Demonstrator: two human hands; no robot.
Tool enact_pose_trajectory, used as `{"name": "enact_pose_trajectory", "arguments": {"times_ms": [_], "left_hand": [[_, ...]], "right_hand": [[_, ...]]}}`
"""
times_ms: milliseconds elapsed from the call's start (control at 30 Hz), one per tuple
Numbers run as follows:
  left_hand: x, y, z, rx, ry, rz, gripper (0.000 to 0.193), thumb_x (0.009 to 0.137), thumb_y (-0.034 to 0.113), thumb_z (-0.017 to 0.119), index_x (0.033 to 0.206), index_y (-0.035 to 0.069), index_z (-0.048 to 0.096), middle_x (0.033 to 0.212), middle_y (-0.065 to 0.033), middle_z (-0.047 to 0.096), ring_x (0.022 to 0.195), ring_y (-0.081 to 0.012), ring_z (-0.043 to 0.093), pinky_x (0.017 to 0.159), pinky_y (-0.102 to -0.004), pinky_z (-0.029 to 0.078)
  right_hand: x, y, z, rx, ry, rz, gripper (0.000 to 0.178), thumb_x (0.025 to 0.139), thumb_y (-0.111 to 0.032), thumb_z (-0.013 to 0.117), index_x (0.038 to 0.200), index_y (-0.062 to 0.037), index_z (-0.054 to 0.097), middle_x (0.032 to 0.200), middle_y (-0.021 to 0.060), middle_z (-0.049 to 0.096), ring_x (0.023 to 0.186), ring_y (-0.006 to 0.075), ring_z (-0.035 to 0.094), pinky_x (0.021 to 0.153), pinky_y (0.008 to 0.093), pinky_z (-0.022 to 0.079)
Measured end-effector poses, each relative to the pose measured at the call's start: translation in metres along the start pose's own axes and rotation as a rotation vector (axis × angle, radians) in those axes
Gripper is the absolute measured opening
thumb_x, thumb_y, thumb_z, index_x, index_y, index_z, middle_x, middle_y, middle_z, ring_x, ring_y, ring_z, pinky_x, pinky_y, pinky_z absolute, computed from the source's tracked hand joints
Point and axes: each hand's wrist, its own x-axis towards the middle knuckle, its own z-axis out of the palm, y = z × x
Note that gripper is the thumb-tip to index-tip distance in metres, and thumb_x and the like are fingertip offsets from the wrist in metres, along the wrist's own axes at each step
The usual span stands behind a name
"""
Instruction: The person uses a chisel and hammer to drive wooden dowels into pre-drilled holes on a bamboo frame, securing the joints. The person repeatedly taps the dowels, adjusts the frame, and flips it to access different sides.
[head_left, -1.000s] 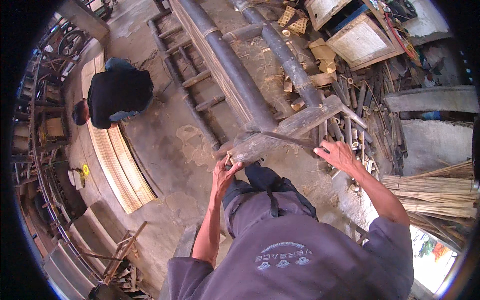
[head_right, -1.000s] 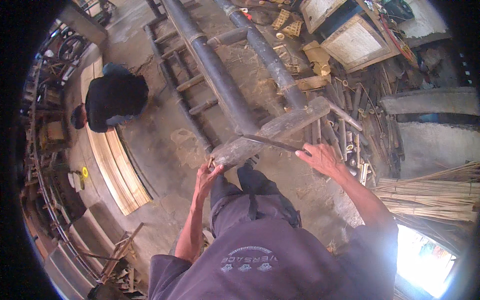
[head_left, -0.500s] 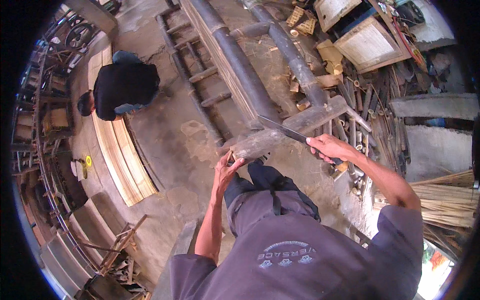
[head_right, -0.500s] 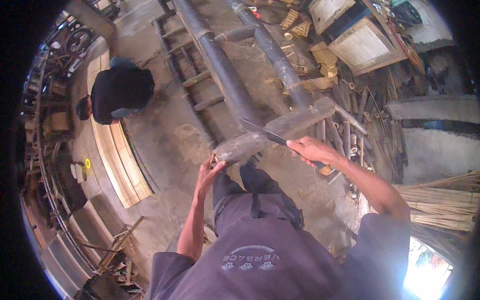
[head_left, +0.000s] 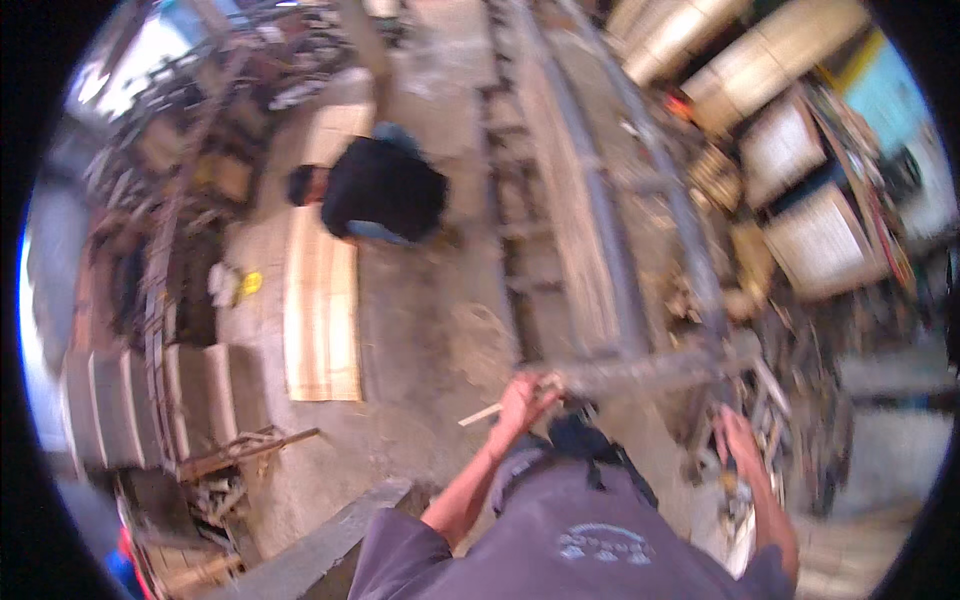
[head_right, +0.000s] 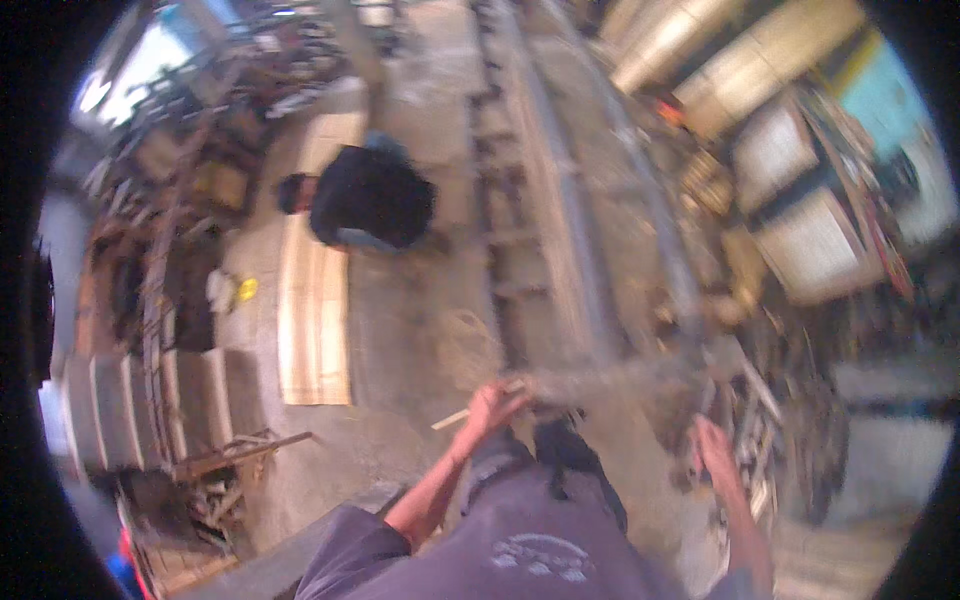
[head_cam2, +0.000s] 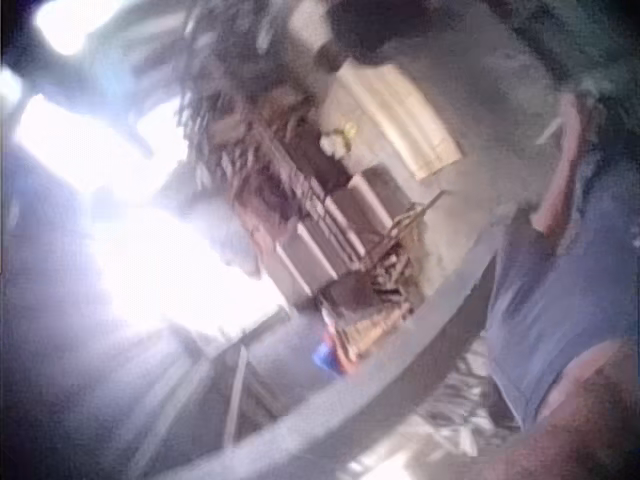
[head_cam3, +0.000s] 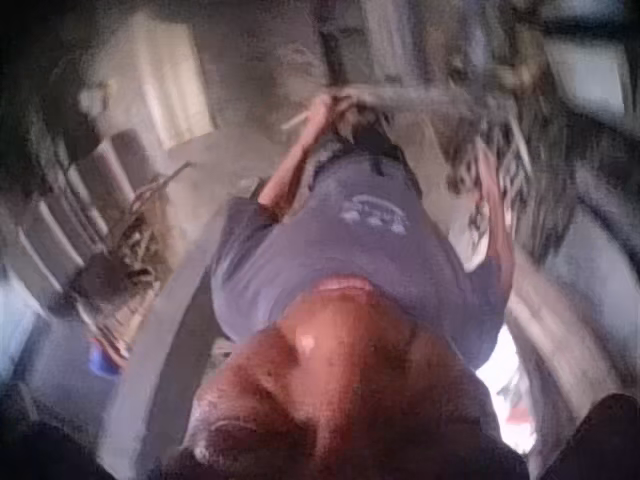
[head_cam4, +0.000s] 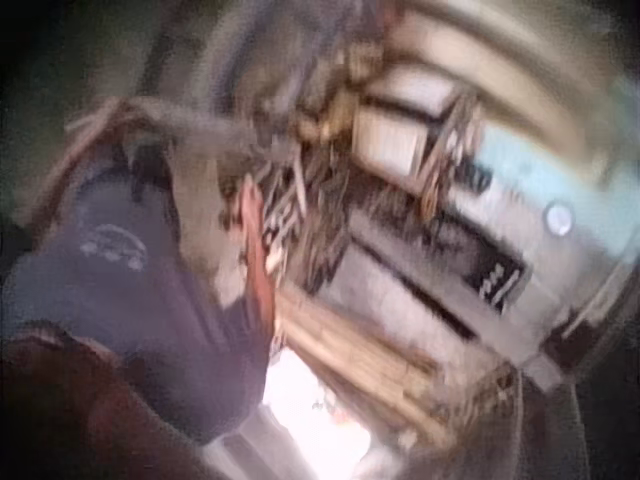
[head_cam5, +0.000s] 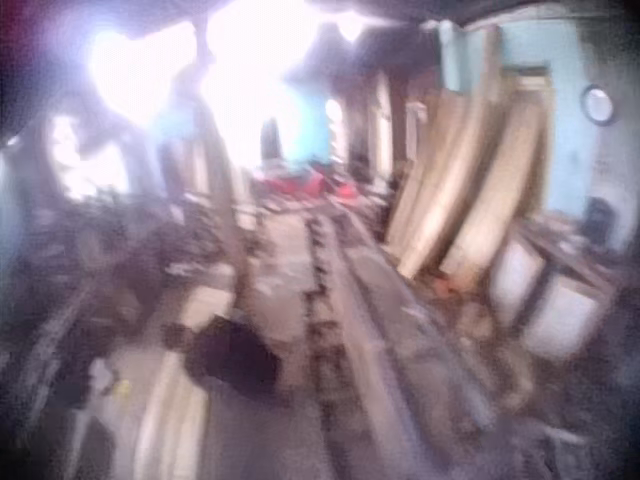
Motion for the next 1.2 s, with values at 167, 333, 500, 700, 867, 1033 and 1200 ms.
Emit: {"name": "enact_pose_trajectory", "arguments": {"times_ms": [167, 333, 500, 700, 867, 1033, 1200], "left_hand": [[0.041, 0.085, -0.092, -1.145, 0.133, -0.230, 0.047, 0.099, 0.044, 0.042, 0.107, 0.000, 0.059, 0.079, -0.0073, 0.060, 0.067, -0.0168, 0.054, 0.058, -0.0275, 0.042], [0.072, 0.172, -0.098, -1.765, -0.123, -0.284, 0.048, 0.101, 0.044, 0.034, 0.105, 0.001, 0.053, 0.074, -0.0063, 0.058, 0.059, -0.0142, 0.050, 0.053, -0.0251, 0.040], [0.054, 0.189, -0.049, -1.806, -0.248, -0.385, 0.040, 0.100, 0.041, 0.040, 0.102, 0.004, 0.055, 0.081, -0.0057, 0.058, 0.067, -0.0156, 0.053, 0.058, -0.0280, 0.044], [0.050, 0.148, -0.075, -0.329, 0.084, 0.296, 0.040, 0.096, 0.029, 0.052, 0.121, -0.002, 0.048, 0.114, -0.0127, 0.053, 0.104, -0.0239, 0.052, 0.097, -0.0352, 0.040], [0.038, 0.185, -0.076, 0.096, -0.673, 1.177, 0.029, 0.089, 0.017, 0.060, 0.112, 0.000, 0.059, 0.091, -0.0123, 0.063, 0.084, -0.0287, 0.060, 0.078, -0.0390, 0.049], [0.010, 0.186, -0.070, -0.466, -1.051, 0.137, 0.035, 0.098, 0.032, 0.053, 0.113, 0.001, 0.056, 0.065, 0.0048, 0.041, 0.053, -0.0088, 0.037, 0.051, -0.0242, 0.037], [-0.006, 0.201, -0.056, -0.790, -1.158, -0.109, 0.044, 0.097, 0.034, 0.053, 0.128, 0.003, 0.051, 0.070, 0.0020, 0.040, 0.056, -0.0080, 0.038, 0.053, -0.0255, 0.040]], "right_hand": [[-0.020, 0.041, 0.041, 0.383, 0.311, 0.033, 0.045, 0.100, -0.043, 0.037, 0.096, -0.0025, 0.056, 0.056, 0.0046, 0.048, 0.037, 0.0142, 0.042, 0.032, 0.0287, 0.036], [-0.013, -0.011, 0.170, 0.575, 0.336, -0.175, 0.037, 0.097, -0.044, 0.043, 0.118, -0.0147, 0.046, 0.061, 0.0005, 0.043, 0.043, 0.0103, 0.041, 0.038, 0.0253, 0.036], [-0.039, -0.130, 0.190, 0.825, 0.275, -0.416, 0.051, 0.097, -0.035, 0.048, 0.141, -0.0155, 0.030, 0.070, -0.0010, 0.045, 0.051, 0.0072, 0.043, 0.043, 0.0227, 0.037], [-0.071, -0.144, 0.164, 0.897, 0.389, -0.444, 0.049, 0.096, -0.029, 0.054, 0.138, -0.0088, 0.039, 0.075, -0.0008, 0.051, 0.056, 0.0069, 0.047, 0.051, 0.0241, 0.042], [-0.098, -0.104, 0.168, 0.791, 0.546, -0.327, 0.050, 0.096, -0.036, 0.054, 0.137, -0.0099, 0.043, 0.076, 0.0005, 0.053, 0.058, 0.0075, 0.050, 0.052, 0.0257, 0.044], [-0.125, -0.078, 0.173, 0.273, 1.115, -0.420, 0.060, 0.085, -0.035, 0.068, 0.134, -0.0063, 0.049, 0.088, 0.0131, 0.065, 0.069, 0.0182, 0.062, 0.066, 0.0337, 0.051], [-0.158, -0.040, 0.159, 0.119, 1.305, -0.230, 0.054, 0.079, -0.027, 0.070, 0.130, -0.0187, 0.054, 0.080, 0.0108, 0.068, 0.068, 0.0251, 0.067, 0.063, 0.0387, 0.052]]}}
